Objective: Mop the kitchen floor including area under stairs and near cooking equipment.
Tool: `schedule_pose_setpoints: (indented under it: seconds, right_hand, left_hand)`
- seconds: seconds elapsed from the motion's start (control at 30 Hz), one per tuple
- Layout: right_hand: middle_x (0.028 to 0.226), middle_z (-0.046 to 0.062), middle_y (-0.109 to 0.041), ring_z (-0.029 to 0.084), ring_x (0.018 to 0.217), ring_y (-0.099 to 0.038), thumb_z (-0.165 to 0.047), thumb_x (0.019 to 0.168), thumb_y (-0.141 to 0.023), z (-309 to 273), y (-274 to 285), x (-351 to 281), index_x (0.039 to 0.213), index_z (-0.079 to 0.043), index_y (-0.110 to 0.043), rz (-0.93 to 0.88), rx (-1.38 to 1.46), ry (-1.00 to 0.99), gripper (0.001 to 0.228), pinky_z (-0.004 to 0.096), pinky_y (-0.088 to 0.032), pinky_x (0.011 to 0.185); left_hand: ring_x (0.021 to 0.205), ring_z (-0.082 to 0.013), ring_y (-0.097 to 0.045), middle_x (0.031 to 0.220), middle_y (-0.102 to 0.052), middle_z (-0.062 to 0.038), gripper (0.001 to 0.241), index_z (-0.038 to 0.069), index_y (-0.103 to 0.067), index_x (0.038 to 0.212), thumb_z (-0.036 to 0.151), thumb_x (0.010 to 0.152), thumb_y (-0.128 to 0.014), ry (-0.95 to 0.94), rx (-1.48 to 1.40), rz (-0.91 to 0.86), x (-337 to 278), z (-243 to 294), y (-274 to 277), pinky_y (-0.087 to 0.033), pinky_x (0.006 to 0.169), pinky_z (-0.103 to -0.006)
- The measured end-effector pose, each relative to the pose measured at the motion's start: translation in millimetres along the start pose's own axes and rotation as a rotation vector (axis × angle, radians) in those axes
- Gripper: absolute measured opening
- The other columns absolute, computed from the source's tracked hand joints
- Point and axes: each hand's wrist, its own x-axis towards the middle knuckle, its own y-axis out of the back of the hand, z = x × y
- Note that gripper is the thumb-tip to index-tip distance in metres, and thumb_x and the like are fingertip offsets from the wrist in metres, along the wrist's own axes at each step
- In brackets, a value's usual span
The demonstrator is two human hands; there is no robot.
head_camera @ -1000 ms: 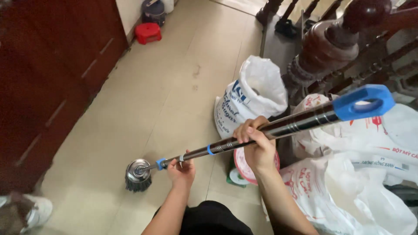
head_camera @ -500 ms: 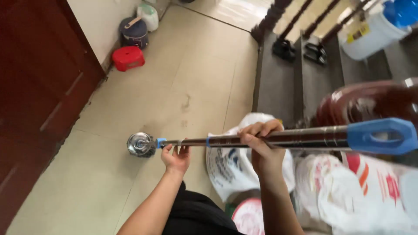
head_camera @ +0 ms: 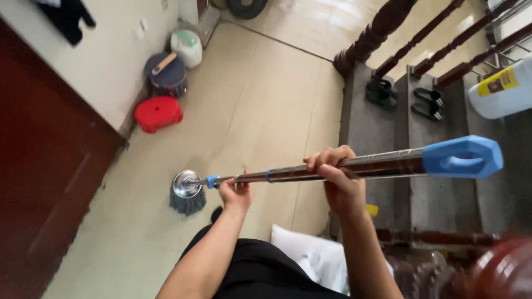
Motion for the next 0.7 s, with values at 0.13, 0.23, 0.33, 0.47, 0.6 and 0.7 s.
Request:
schedule_pose_setpoints:
  seconds: [0.13,0.23,0.33,0.47,0.6,0.7]
  right_hand:
    - [0.089,0.009,-0.062,0.025,0.099,-0.066,0.004,0.094,-0.066,5,21,115,0.094,-0.008,-0.053,0.074,-0.040,-0.081,0.018,0.050,-0.051,0.110]
    - [0.098,0.014,-0.071,0.028,0.107,-0.071,0.006,0.092,-0.069,26,29,188,0.095,-0.006,-0.057,0.070,-0.404,-0.105,0.018,0.047,-0.059,0.098]
    - [0.105,0.013,-0.072,0.027,0.116,-0.071,0.007,0.089,-0.075,64,54,266,0.098,-0.005,-0.054,-0.038,-0.579,-0.090,0.026,0.040,-0.060,0.098]
    - [0.106,0.012,-0.070,0.024,0.117,-0.070,0.005,0.090,-0.075,106,125,398,0.100,-0.004,-0.054,0.036,-0.499,-0.164,0.025,0.038,-0.058,0.098]
    - [0.105,0.013,-0.071,0.025,0.111,-0.070,0.004,0.091,-0.074,115,187,545,0.099,-0.006,-0.054,0.034,-0.443,-0.198,0.024,0.040,-0.060,0.096]
    - [0.115,0.013,-0.072,0.026,0.115,-0.067,-0.003,0.094,-0.066,97,184,633,0.105,-0.006,-0.058,-0.133,-0.415,-0.287,0.014,0.042,-0.053,0.098]
  left_hand:
    - [0.093,-0.0349,-0.063,0.095,-0.058,-0.015,0.019,0.002,-0.051,0.097,0.008,0.079,-0.050,-0.004,0.037,-0.032,113,-16,-88,-0.056,0.098,-0.0535]
    - [0.093,-0.0335,-0.065,0.089,-0.059,-0.012,0.014,0.000,-0.052,0.091,0.006,0.078,-0.050,0.000,0.077,-0.137,155,-22,-155,-0.056,0.098,-0.0527]
    - [0.103,-0.0361,-0.068,0.091,-0.063,-0.013,0.020,-0.004,-0.054,0.093,-0.002,0.076,-0.043,0.029,0.116,-0.186,252,-34,-203,-0.055,0.101,-0.0476]
    - [0.119,-0.0312,-0.063,0.122,-0.059,-0.015,0.042,0.006,-0.051,0.119,-0.015,0.083,-0.046,-0.003,0.171,-0.366,380,-76,-257,-0.052,0.110,-0.0433]
    - [0.136,-0.0310,-0.051,0.151,-0.042,-0.019,0.088,0.029,-0.030,0.147,-0.015,0.076,-0.059,-0.368,1.023,-0.325,371,-123,-394,-0.047,0.111,-0.0423]
    - [0.135,-0.0332,-0.048,0.148,-0.044,-0.018,0.081,0.019,-0.030,0.147,-0.004,0.081,-0.070,-0.718,1.740,-0.304,358,-128,-486,-0.046,0.106,-0.0446]
